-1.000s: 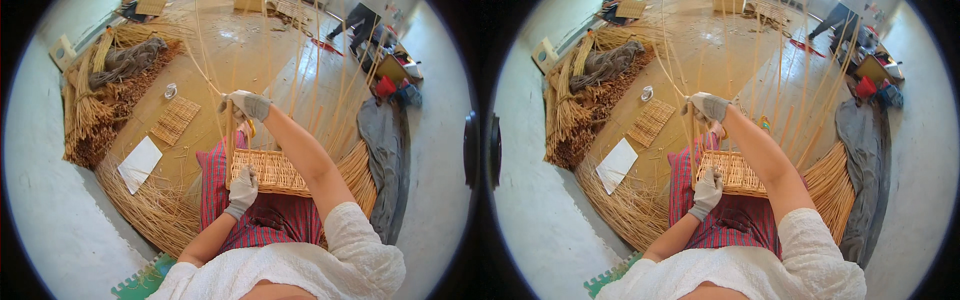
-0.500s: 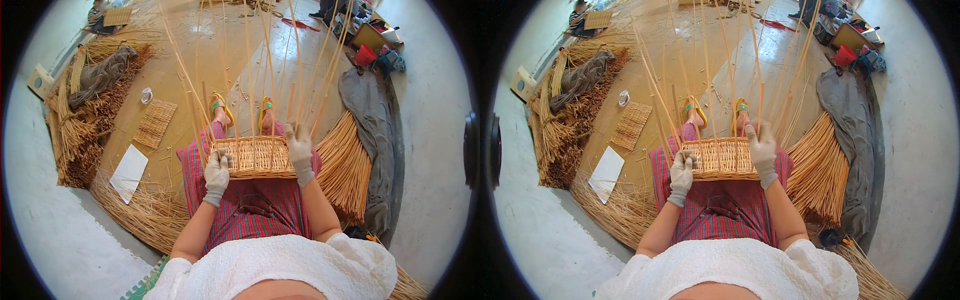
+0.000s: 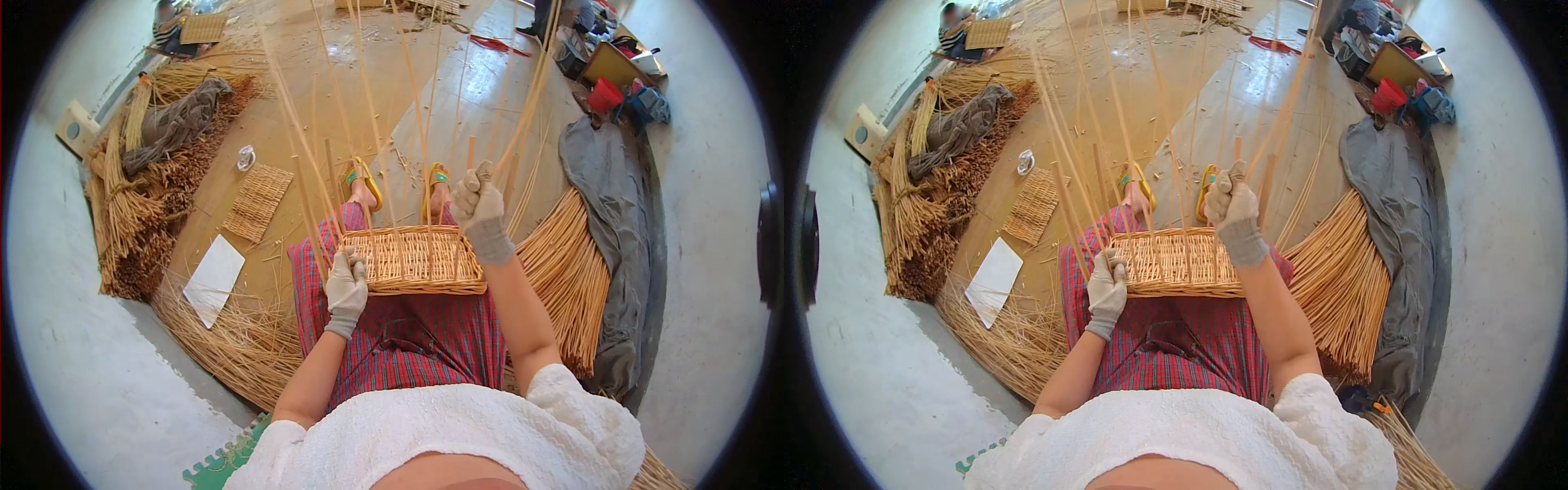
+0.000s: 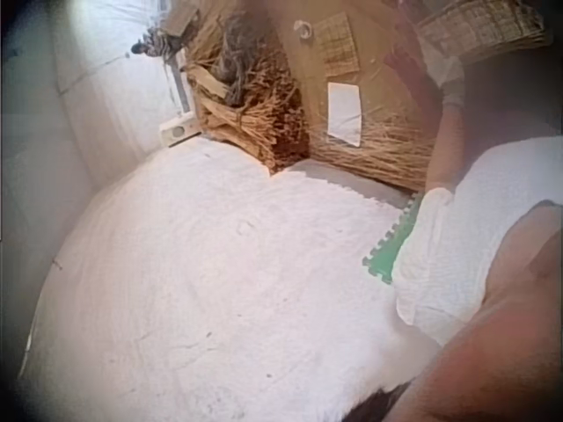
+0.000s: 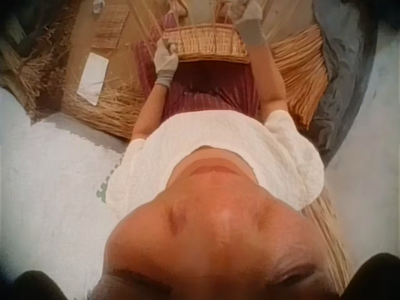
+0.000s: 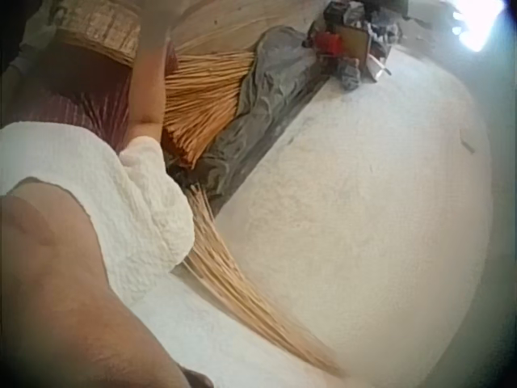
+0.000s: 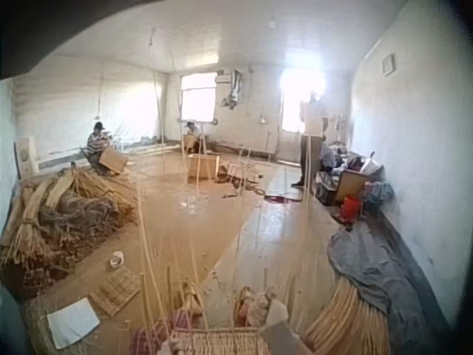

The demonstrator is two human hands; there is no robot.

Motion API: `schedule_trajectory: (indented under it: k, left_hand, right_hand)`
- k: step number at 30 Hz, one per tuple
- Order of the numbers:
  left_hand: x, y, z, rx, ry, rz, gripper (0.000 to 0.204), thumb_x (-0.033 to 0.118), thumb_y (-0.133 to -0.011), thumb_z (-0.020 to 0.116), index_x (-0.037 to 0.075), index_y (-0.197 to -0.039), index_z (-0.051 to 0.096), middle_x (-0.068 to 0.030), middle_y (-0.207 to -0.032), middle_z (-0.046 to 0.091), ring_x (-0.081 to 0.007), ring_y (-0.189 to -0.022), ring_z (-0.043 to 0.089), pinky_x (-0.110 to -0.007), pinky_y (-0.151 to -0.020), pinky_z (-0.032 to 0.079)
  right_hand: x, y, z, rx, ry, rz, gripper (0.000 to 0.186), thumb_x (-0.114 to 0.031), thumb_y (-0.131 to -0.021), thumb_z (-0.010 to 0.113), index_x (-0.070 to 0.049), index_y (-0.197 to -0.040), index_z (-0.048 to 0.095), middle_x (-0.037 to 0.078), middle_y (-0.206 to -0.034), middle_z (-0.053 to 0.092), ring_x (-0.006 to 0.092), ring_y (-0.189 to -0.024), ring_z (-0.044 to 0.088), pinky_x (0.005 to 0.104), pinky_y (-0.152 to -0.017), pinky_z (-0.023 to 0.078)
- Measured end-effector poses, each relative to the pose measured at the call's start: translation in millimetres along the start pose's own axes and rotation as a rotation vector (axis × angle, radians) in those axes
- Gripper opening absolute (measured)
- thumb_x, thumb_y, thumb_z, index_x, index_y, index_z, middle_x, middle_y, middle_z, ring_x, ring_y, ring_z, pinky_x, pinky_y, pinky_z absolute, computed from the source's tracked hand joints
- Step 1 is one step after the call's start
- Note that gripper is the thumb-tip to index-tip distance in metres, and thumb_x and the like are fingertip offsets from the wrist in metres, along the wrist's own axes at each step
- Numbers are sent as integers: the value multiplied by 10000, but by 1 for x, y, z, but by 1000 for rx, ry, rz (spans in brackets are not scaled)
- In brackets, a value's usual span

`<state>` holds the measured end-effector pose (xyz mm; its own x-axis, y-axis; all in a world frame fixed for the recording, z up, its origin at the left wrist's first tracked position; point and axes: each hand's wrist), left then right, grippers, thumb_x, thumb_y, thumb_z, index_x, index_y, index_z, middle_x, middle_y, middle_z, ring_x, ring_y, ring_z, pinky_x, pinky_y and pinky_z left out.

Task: Weaving a rectangular wicker basket using long plant stalks.

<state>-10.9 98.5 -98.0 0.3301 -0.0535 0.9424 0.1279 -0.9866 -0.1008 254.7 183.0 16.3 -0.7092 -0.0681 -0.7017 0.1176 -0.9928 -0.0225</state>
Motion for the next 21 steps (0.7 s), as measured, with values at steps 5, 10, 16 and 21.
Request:
schedule_trajectory:
  k: [5, 10, 16, 21]
  left_hand:
    - [-5, 5, -3, 14, -101, 104, 328, -4, -916, 532, 27, -1238, 480, -53, -858, 643, -149, -764, 634, -280, -738, 515]
    - [-10, 5, 1, 39, -180, 76, 359, -12, -918, 530, 20, -1270, 470, -44, -879, 638, -137, -785, 627, -273, -747, 514]
    - [-6, 9, -3, 41, -192, 103, 352, 9, -901, 566, 8, -1246, 494, -81, -869, 642, -202, -764, 642, -325, -701, 530]
    - [-9, 8, 3, 88, -164, 127, 359, 3, -906, 556, 13, -1259, 492, -82, -877, 648, -192, -790, 645, -320, -732, 526]
  right_hand:
    - [-46, -12, 19, 214, 203, -108, 492, -527, -992, 441, -148, -679, 460, -44, -496, 294, 99, -385, 235, 271, -360, 204]
    - [-81, -36, 31, 10, -153, -245, 437, -446, -1013, 438, -151, -692, 473, -45, -494, 304, 96, -374, 221, 268, -356, 184]
    - [-148, -46, 64, 174, 224, -358, 390, -385, -996, 472, -163, -676, 465, -75, -509, 283, 79, -400, 209, 253, -378, 193]
    - [-160, -94, 3, -537, -368, -495, 393, -292, -989, 473, -150, -627, 413, -77, -530, 292, 70, -474, 275, 233, -475, 284]
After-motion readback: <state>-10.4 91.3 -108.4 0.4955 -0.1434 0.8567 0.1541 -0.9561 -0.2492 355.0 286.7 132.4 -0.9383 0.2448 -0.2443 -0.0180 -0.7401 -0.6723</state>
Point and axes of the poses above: each hand's wrist, its own y-axis away from the middle knuckle, its own z-axis out of the palm, x = y × z
